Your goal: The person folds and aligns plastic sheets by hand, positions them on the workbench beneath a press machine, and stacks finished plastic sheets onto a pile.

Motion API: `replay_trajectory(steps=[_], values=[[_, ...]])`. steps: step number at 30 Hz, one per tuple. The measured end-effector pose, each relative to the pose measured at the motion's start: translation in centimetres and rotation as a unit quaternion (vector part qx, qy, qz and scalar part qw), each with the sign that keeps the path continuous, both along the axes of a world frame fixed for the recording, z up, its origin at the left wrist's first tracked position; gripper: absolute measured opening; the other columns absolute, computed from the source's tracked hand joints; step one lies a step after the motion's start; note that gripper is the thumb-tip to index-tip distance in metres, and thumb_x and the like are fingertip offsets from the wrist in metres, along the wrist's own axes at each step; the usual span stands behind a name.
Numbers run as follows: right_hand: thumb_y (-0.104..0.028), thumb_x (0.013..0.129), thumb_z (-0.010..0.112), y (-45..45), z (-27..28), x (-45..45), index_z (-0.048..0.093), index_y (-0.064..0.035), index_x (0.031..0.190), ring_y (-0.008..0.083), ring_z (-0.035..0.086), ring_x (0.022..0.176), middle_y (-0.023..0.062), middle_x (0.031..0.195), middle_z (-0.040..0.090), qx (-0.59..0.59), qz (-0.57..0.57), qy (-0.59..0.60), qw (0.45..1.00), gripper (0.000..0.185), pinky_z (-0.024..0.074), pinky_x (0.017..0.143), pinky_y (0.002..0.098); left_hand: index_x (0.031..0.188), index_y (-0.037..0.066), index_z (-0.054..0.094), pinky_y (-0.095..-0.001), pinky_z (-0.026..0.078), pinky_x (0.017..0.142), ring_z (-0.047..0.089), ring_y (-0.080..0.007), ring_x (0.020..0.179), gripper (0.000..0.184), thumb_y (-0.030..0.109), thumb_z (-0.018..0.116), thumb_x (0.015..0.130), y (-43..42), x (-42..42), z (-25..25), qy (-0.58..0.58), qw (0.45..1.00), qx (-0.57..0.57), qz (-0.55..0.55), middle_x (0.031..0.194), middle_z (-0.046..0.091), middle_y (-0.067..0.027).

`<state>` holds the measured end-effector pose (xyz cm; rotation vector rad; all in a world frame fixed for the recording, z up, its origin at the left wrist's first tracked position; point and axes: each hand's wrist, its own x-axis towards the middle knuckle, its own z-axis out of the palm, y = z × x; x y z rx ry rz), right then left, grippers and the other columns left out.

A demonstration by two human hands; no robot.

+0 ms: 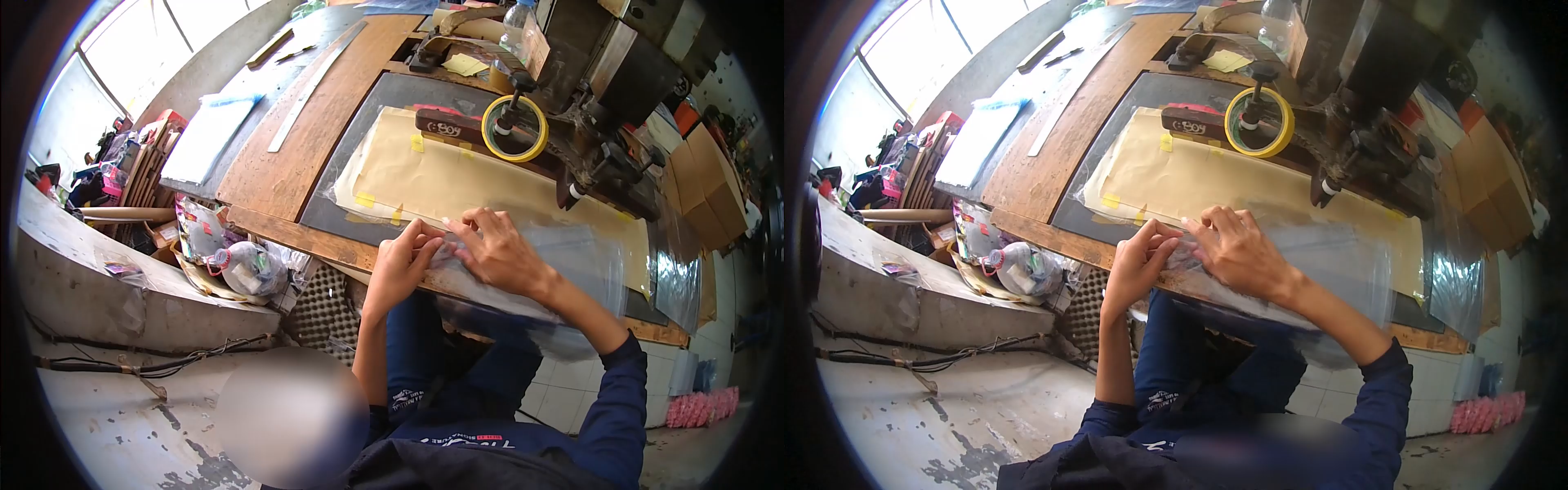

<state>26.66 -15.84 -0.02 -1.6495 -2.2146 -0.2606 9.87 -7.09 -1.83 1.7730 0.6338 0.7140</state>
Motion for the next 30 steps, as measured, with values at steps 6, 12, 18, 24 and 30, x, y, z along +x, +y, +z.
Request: replay_trajectory(steps=[6, 12, 18, 24, 30], values=[[-0.018, 0.079, 0.065, -0.3, -0.7, 0.0, 0.055, -0.0035, 0.118, 0.0254, 0.05, 0.094, 0.0115, 0.103, 0.051, 0.053, 0.032, 0.053, 0.997, 0.043, 0.0416, 0.081, 0.037, 0.091, -0.005, 0.054, -0.0256, 0.049, 0.058, 0.06, -0.0085, 0.063, 0.014, 0.009, 0.054, 0.091, -0.3, 0.3, 0.1, -0.028, 1.0, -0.005, 0.013, 0.071, 0.065, -0.013], [-0.015, 0.078, 0.065, -0.5, -1.0, 0.1, 0.054, -0.0028, 0.118, 0.025, 0.051, 0.091, 0.0101, 0.102, 0.053, 0.091, 0.069, 0.041, 0.993, 0.043, 0.0418, 0.08, 0.0367, 0.09, -0.005, 0.055, -0.0249, 0.05, 0.059, 0.06, -0.0082, 0.065, 0.019, 0.013, 0.049, 0.094, 0.5, 0.2, 0.0, 0.013, 0.997, -0.082, -0.005, 0.072, 0.065, -0.0113], [-0.012, 0.076, 0.067, -0.3, -1.1, 0.0, 0.056, -0.0038, 0.101, 0.0253, 0.052, 0.088, 0.0095, 0.099, 0.054, 0.092, 0.062, 0.09, 0.99, 0.03, 0.0416, 0.078, 0.0371, 0.098, -0.006, 0.054, -0.0272, 0.057, 0.068, 0.061, -0.0122, 0.082, 0.027, 0.017, 0.038, 0.098, 0.9, -0.1, -0.1, -0.042, 0.98, -0.181, -0.063, 0.088, 0.06, -0.0084], [-0.008, 0.075, 0.065, -0.1, -1.3, 0.1, 0.054, -0.0054, 0.09, 0.0249, 0.053, 0.087, 0.008, 0.092, 0.056, 0.09, 0.082, 0.108, 0.987, 0.019, 0.0408, 0.077, 0.0371, 0.104, -0.005, 0.053, -0.0253, 0.053, 0.075, 0.06, -0.0108, 0.087, 0.022, 0.013, 0.044, 0.096, 1.0, -0.5, -0.1, -0.055, 0.978, -0.168, -0.113, 0.093, 0.062, -0.009], [-0.002, 0.074, 0.061, 0.1, -0.9, 0.4, 0.053, -0.0058, 0.09, 0.0234, 0.055, 0.085, 0.006, 0.083, 0.058, 0.08, 0.1, 0.151, 0.98, 0.019, 0.0414, 0.075, 0.036, 0.107, -0.003, 0.053, -0.0227, 0.05, 0.074, 0.059, -0.0083, 0.086, 0.017, 0.006, 0.05, 0.092, 1.2, -0.8, -0.1, -0.022, 0.982, -0.153, -0.11, 0.096, 0.064, -0.0075]])
